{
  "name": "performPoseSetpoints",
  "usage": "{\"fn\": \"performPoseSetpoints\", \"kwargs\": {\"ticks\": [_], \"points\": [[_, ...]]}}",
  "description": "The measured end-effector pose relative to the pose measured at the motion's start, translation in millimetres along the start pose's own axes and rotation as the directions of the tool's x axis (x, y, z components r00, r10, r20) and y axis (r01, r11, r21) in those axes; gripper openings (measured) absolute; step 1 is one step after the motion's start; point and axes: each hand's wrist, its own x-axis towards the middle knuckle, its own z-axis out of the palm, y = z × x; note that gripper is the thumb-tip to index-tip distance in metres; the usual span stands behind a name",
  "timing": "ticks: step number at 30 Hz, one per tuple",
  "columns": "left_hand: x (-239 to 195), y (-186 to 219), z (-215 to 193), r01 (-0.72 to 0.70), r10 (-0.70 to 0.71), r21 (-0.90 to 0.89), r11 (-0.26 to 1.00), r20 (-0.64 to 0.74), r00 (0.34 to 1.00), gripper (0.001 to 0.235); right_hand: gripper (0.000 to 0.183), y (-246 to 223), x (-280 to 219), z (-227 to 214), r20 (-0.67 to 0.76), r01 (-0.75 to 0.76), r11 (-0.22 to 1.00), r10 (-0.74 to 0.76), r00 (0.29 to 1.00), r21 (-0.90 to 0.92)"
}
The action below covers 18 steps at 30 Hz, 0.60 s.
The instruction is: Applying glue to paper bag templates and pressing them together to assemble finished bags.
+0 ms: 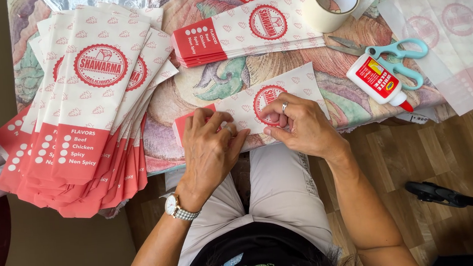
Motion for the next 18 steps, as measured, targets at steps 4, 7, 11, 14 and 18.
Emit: {"fn": "performPoseSetpoints", "kwargs": {"ticks": [4,7,11,14,18], "points": [[17.6,2.4,-5.9,0.075,-0.088,0.073,0.995,0.196,0.977,0.02,0.036,-14.2,11.7,1.1,0.007,0.007,0.999,-0.007,1.0,-0.048],[26.3,-2.8,-8.1,0.114,-0.162,0.137,0.984,0.428,0.889,0.056,0.037,-15.3,18.8,11.5,0.045,0.008,0.951,0.007,0.999,-0.31],[30.0,-7.8,-4.9,0.128,-0.214,0.196,0.972,0.519,0.828,0.067,0.039,12.9,13.8,18.8,-0.064,-0.13,0.913,0.115,0.991,-0.387],[32.7,-7.4,-6.1,0.141,-0.237,0.21,0.967,0.554,0.799,0.07,0.037,39.5,7.3,4.6,-0.146,-0.249,0.853,0.204,0.968,-0.458],[33.8,-6.7,-6.7,0.143,-0.245,0.217,0.966,0.576,0.78,0.073,0.038,56.2,1.5,-27.3,-0.242,-0.419,0.7,0.343,0.907,-0.578]]}}
